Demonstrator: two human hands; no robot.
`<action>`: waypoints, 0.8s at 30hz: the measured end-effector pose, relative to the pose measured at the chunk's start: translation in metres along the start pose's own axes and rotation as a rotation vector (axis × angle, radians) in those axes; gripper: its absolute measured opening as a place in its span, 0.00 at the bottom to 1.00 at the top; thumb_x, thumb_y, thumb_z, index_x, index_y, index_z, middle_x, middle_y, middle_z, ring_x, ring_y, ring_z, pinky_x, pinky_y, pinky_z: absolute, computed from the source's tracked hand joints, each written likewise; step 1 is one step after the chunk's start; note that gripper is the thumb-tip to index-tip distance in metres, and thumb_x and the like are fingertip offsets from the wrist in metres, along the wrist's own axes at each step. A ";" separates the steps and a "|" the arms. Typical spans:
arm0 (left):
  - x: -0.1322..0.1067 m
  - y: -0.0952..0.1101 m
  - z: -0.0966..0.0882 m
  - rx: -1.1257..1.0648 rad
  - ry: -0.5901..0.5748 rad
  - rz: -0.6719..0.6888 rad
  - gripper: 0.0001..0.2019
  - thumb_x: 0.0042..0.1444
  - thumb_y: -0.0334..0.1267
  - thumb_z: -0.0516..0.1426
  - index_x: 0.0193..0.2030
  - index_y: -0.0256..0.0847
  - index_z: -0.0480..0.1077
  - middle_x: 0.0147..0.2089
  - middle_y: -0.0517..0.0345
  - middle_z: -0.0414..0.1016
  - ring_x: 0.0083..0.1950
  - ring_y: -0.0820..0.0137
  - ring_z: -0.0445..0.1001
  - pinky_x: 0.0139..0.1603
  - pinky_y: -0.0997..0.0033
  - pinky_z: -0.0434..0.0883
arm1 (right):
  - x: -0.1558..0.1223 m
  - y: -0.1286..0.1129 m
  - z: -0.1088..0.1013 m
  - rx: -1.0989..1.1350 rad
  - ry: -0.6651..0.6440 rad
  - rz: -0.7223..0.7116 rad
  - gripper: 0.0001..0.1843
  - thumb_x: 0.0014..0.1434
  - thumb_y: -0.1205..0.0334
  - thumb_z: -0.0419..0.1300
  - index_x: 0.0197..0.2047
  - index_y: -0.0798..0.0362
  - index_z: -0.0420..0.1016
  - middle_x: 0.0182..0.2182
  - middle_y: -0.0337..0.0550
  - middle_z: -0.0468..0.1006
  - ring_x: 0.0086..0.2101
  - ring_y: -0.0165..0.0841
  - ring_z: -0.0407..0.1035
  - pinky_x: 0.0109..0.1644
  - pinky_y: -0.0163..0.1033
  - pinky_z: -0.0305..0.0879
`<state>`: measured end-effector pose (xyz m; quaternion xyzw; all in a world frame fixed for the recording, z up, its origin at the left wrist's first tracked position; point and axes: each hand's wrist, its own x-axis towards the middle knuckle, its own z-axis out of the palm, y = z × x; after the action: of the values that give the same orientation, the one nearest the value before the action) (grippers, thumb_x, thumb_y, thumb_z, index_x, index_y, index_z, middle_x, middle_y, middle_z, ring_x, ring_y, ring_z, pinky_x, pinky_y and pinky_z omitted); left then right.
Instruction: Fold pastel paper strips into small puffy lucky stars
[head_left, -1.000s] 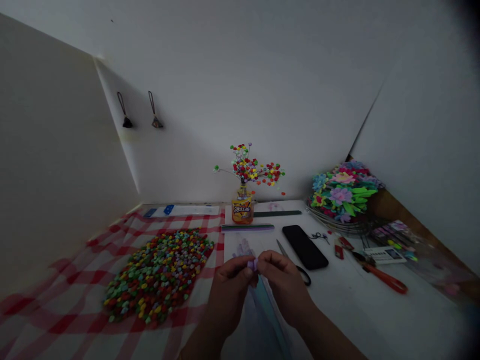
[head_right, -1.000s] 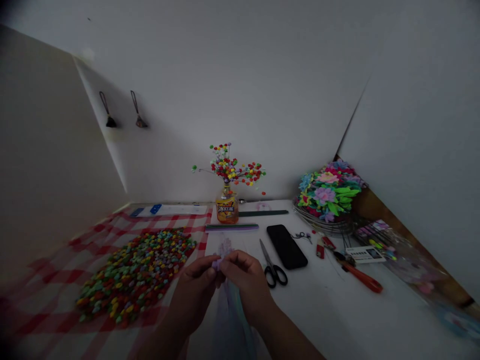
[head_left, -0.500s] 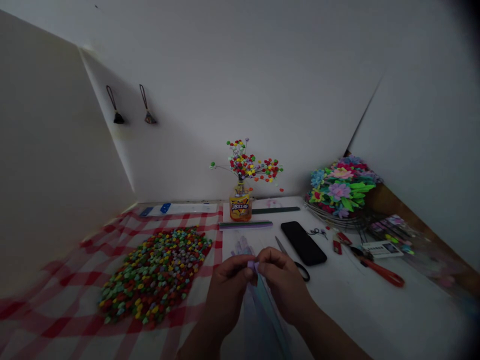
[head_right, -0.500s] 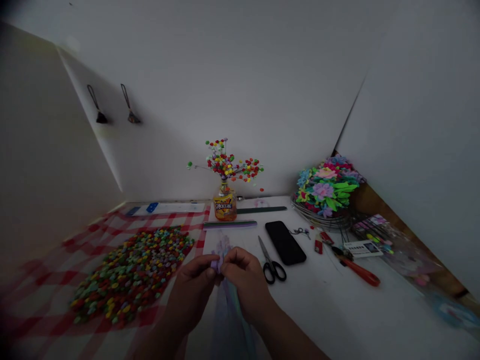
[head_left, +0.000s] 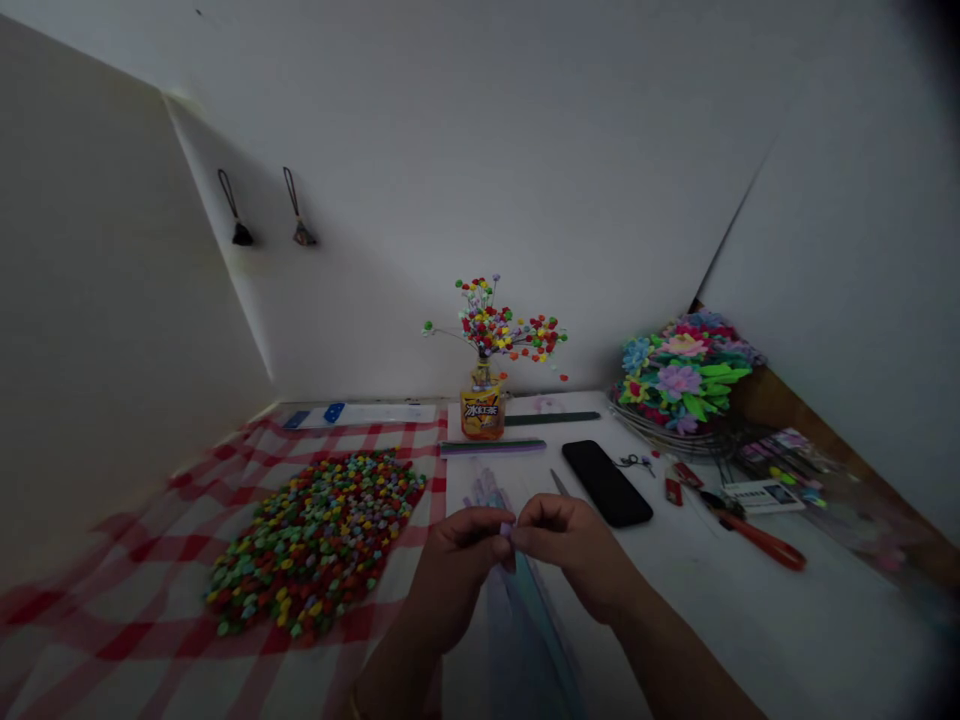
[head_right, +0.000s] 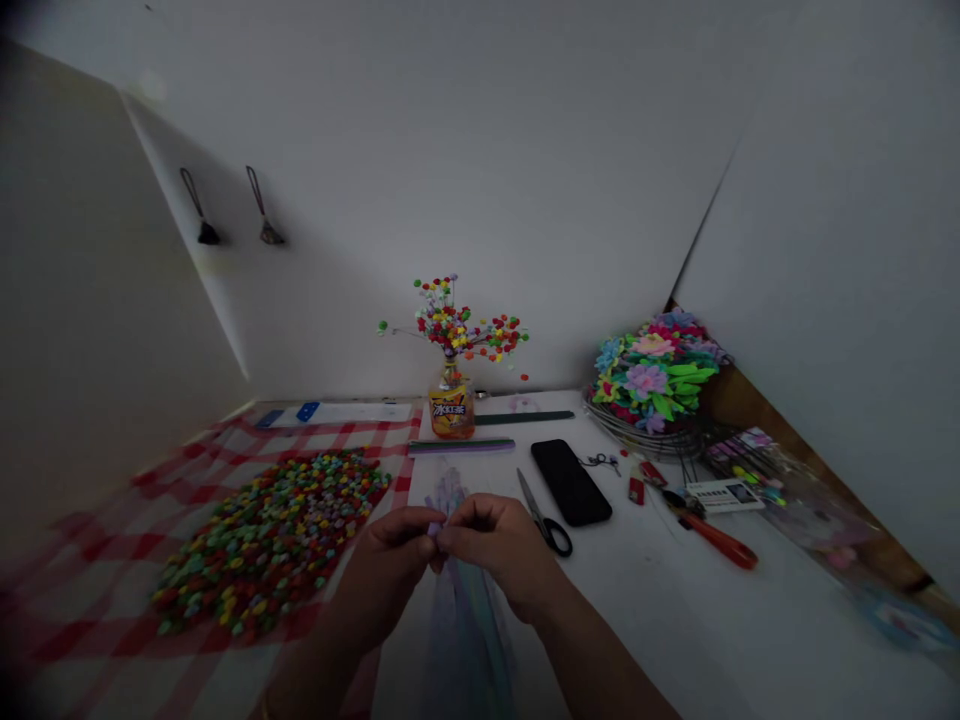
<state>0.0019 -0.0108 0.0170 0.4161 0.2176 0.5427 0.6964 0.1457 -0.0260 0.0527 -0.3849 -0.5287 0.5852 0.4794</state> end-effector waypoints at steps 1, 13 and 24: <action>0.000 0.000 0.000 -0.005 0.031 0.016 0.09 0.39 0.29 0.64 0.31 0.38 0.76 0.23 0.60 0.74 0.25 0.76 0.68 0.29 0.74 0.64 | -0.001 -0.001 0.001 -0.073 0.041 -0.047 0.07 0.48 0.62 0.63 0.24 0.55 0.69 0.20 0.37 0.74 0.25 0.29 0.67 0.33 0.35 0.60; 0.001 -0.002 -0.003 -0.036 0.075 0.055 0.11 0.41 0.27 0.63 0.34 0.38 0.75 0.26 0.59 0.75 0.27 0.75 0.70 0.33 0.72 0.66 | -0.004 0.003 0.003 -0.983 0.310 -0.742 0.04 0.52 0.63 0.59 0.34 0.49 0.75 0.29 0.43 0.75 0.35 0.36 0.66 0.43 0.45 0.60; 0.002 0.000 -0.003 0.047 0.101 0.027 0.11 0.43 0.29 0.62 0.36 0.37 0.75 0.26 0.58 0.75 0.29 0.75 0.69 0.36 0.72 0.66 | -0.001 0.004 0.000 -1.147 0.240 -0.840 0.08 0.55 0.66 0.56 0.38 0.50 0.75 0.30 0.43 0.77 0.34 0.35 0.66 0.44 0.46 0.60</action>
<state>0.0006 -0.0079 0.0153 0.4075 0.2593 0.5672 0.6671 0.1448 -0.0268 0.0483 -0.4018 -0.7997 -0.0649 0.4413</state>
